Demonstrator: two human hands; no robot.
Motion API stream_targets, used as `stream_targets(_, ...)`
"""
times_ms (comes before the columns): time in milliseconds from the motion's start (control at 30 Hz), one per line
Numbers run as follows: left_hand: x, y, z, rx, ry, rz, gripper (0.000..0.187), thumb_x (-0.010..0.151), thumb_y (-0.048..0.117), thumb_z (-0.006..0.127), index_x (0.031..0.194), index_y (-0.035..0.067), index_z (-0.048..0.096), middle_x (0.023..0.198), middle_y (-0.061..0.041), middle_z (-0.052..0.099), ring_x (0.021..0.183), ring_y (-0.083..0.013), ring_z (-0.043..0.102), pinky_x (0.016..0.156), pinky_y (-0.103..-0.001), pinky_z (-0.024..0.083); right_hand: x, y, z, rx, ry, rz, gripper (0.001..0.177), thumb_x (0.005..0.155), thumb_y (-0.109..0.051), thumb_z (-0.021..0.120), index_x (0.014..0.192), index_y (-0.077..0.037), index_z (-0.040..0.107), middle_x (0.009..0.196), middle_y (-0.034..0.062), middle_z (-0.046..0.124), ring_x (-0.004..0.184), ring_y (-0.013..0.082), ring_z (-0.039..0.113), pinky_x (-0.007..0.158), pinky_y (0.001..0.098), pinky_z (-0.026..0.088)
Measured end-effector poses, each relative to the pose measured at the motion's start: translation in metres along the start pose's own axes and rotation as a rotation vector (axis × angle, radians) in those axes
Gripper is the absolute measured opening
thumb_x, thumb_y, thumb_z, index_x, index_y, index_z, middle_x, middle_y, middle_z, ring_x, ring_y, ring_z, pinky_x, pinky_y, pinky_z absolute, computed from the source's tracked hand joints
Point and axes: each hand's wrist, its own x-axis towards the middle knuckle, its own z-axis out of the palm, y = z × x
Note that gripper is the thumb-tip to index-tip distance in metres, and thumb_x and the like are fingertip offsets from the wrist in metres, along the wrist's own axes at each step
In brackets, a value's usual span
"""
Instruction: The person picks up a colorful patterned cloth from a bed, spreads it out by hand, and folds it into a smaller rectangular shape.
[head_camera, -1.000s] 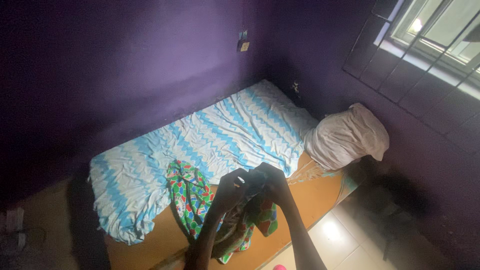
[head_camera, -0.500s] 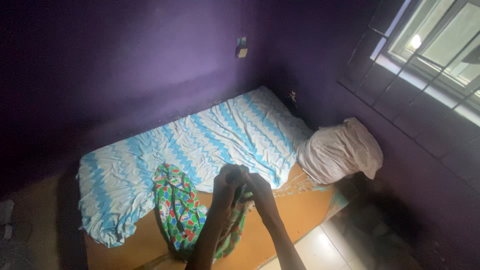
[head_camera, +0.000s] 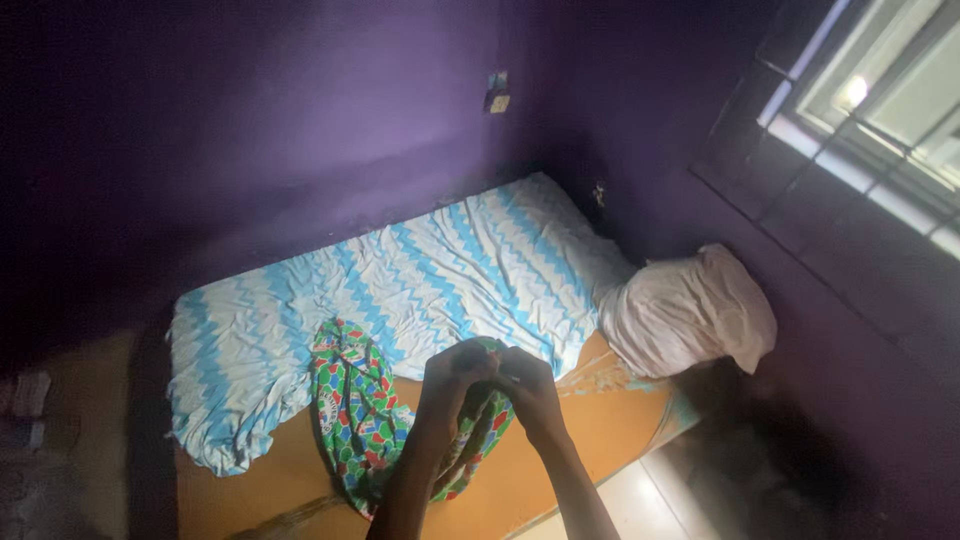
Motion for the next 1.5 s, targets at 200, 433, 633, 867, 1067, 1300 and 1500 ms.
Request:
stream_targets(200, 0.018, -0.015, -0.011, 0.056, 0.040, 0.124, 0.012, 0.092, 0.012, 0.066, 0.095, 0.000, 0.068, 0.084, -0.005, 0.068, 0.078, -0.0151, 0.062, 0.074, -0.030, 0.051, -0.005, 0.015, -0.023, 0.044, 0.162, -0.044, 0.007, 0.086, -0.006, 0.073, 0.089, -0.001, 0.069, 0.086, 0.0039, 0.067, 0.084, 0.0136, 0.064, 0.078, 0.0299, 0.051)
stream_targets(433, 0.032, -0.005, -0.021, 0.627, 0.194, 0.504, 0.029, 0.105, 0.027, 0.051, 0.091, 0.004, 0.059, 0.079, -0.007, 0.064, 0.072, -0.0168, 0.060, 0.070, -0.033, 0.050, -0.006, 0.018, -0.087, 0.211, 0.505, -0.058, 0.009, 0.095, -0.010, 0.062, 0.101, -0.003, 0.064, 0.083, -0.0012, 0.057, 0.073, 0.0092, 0.054, 0.060, 0.0254, 0.044)
stream_targets(633, 0.026, 0.004, 0.011, 0.635, -0.274, 0.484, 0.022, 0.101, 0.019, 0.051, 0.095, 0.003, 0.065, 0.079, -0.008, 0.066, 0.074, -0.0156, 0.060, 0.069, -0.032, 0.051, -0.041, -0.031, -0.098, 0.052, 0.272, -0.122, 0.048, 0.091, -0.009, 0.066, 0.138, -0.008, 0.054, 0.084, 0.0027, 0.067, 0.076, 0.0102, 0.065, 0.066, 0.0221, 0.053)
stream_targets(867, 0.029, -0.017, 0.075, 0.682, -0.447, 0.299, 0.015, 0.097, 0.017, 0.061, 0.094, 0.003, 0.067, 0.079, -0.009, 0.070, 0.074, -0.0156, 0.065, 0.068, -0.032, 0.053, -0.049, -0.010, -0.109, -0.096, 0.074, 0.098, 0.052, 0.091, -0.011, 0.066, 0.139, -0.009, 0.048, 0.102, 0.0049, 0.075, 0.089, 0.0114, 0.074, 0.073, 0.0299, 0.062)
stream_targets(1067, 0.020, -0.015, 0.104, 0.883, -0.327, 0.497, 0.056, 0.069, 0.007, 0.078, 0.121, 0.006, 0.059, 0.098, -0.017, 0.071, 0.090, -0.0331, 0.073, 0.073, -0.041, 0.057, -0.018, -0.012, -0.127, -0.276, 0.137, -0.256, 0.019, 0.098, -0.015, 0.067, 0.105, 0.003, 0.069, 0.094, 0.0077, 0.074, 0.086, 0.0122, 0.069, 0.076, 0.0273, 0.056)
stream_targets(1300, 0.043, -0.058, 0.101, 1.140, -0.023, 0.739, 0.055, 0.077, 0.008, 0.073, 0.129, 0.003, 0.056, 0.113, -0.021, 0.061, 0.102, -0.0433, 0.060, 0.084, -0.050, 0.048, 0.005, -0.022, -0.133, -0.159, 0.219, -0.078, 0.017, 0.093, -0.012, 0.067, 0.098, 0.003, 0.071, 0.086, 0.0065, 0.069, 0.078, 0.0125, 0.063, 0.068, 0.0269, 0.050)
stream_targets(1500, 0.050, -0.091, 0.074, 1.223, 0.115, 0.673, 0.038, 0.079, 0.013, 0.071, 0.115, 0.005, 0.061, 0.100, -0.018, 0.065, 0.093, -0.0412, 0.063, 0.078, -0.050, 0.048, 0.021, -0.009, -0.166, 0.019, 0.145, -0.083, 0.016, 0.091, -0.010, 0.061, 0.097, 0.002, 0.070, 0.087, 0.0042, 0.070, 0.082, 0.0123, 0.065, 0.073, 0.0265, 0.051)
